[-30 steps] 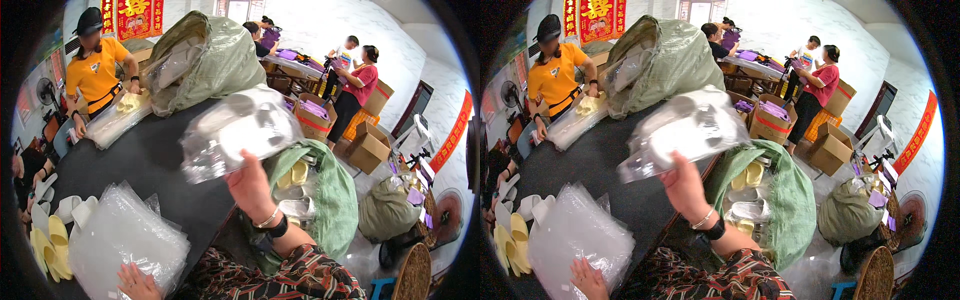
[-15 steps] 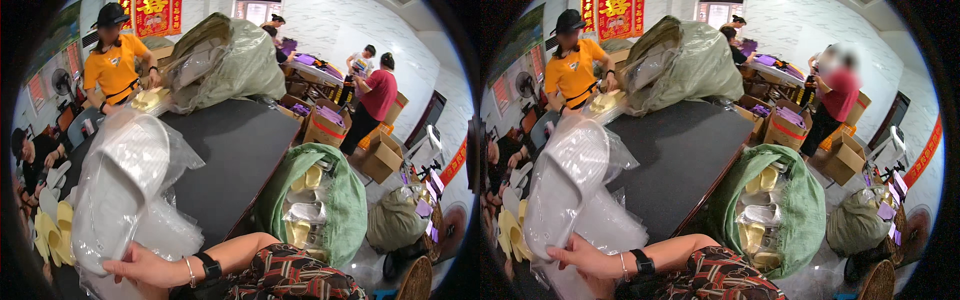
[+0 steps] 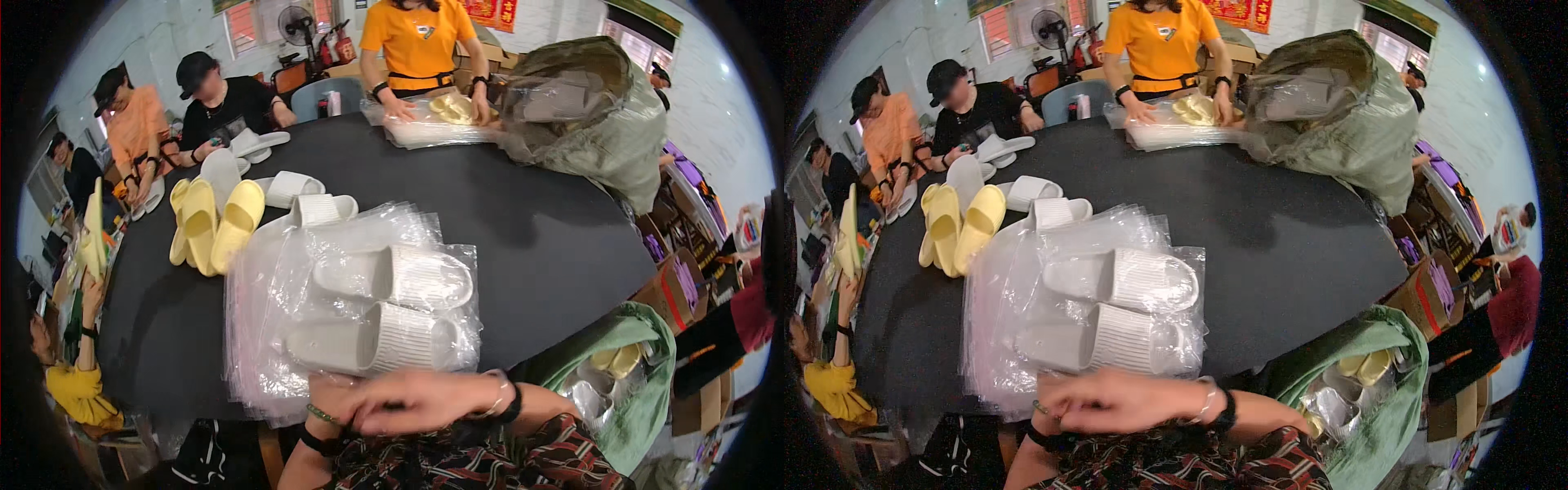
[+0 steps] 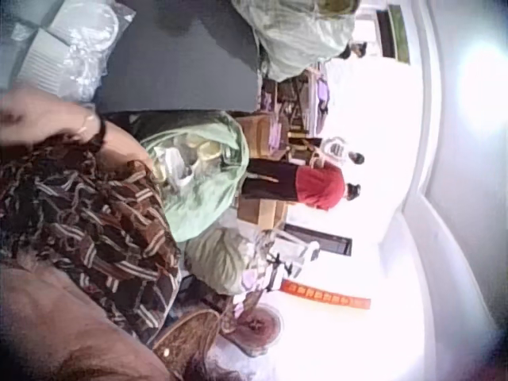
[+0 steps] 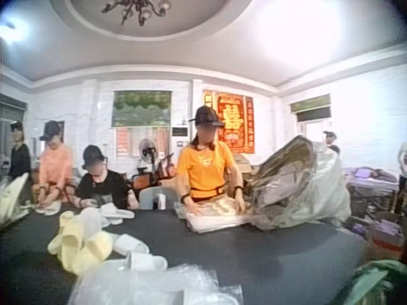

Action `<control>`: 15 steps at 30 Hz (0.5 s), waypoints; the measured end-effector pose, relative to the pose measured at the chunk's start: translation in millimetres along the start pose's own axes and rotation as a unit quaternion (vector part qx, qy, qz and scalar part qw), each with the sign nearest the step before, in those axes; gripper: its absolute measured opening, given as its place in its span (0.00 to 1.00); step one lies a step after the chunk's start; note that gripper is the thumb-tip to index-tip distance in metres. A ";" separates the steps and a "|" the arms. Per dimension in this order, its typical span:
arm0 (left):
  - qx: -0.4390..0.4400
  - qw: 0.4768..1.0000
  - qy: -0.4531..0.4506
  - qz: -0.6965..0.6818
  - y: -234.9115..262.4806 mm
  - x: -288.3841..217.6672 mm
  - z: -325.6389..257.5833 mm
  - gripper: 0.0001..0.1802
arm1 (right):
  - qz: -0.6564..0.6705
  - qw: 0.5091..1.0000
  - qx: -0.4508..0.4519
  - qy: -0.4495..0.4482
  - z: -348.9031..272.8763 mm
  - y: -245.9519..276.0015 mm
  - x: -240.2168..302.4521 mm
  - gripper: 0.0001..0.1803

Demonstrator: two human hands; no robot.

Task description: Packaging slippers into plastic bags and placing them in a larger bag.

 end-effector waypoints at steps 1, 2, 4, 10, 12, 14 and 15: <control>-0.085 0.948 -0.043 0.302 -3.3 -21.6 11.0 0.13 | -0.123 0.987 -0.105 0.005 -11.9 23.0 6.8 0.17; -0.157 0.802 -0.079 0.572 -18.3 -39.0 20.1 0.13 | -0.193 0.956 -0.219 -0.034 -29.0 46.6 4.1 0.16; -0.137 0.829 -0.086 0.536 -14.4 -40.1 24.5 0.15 | -0.309 0.864 -0.378 -0.128 -62.5 90.1 3.3 0.12; -0.122 0.879 -0.070 0.456 -15.9 -39.9 30.4 0.14 | -0.401 0.705 -0.481 -0.334 -154.2 143.9 -48.0 0.27; -0.116 0.887 -0.069 0.441 -9.5 -36.1 27.1 0.13 | -0.247 0.766 -0.438 -0.400 -157.7 142.1 -74.6 0.30; -0.036 0.858 -0.108 0.501 -7.5 -32.2 16.8 0.10 | -0.152 0.799 -0.439 -0.382 -145.7 134.9 -79.6 0.28; -0.042 0.856 -0.096 0.507 -1.9 -39.2 12.0 0.10 | -0.152 0.810 -0.445 -0.350 -146.1 134.3 -85.6 0.25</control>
Point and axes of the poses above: each hand's wrist, its own z-axis towards the middle knuckle, its own y-axis out of the back of the hand, x = y × z, the point moved 5 cm from there along z, towards the middle knuckle, and after that the axes turned 6 degrees about x, right-handed, at the moved point
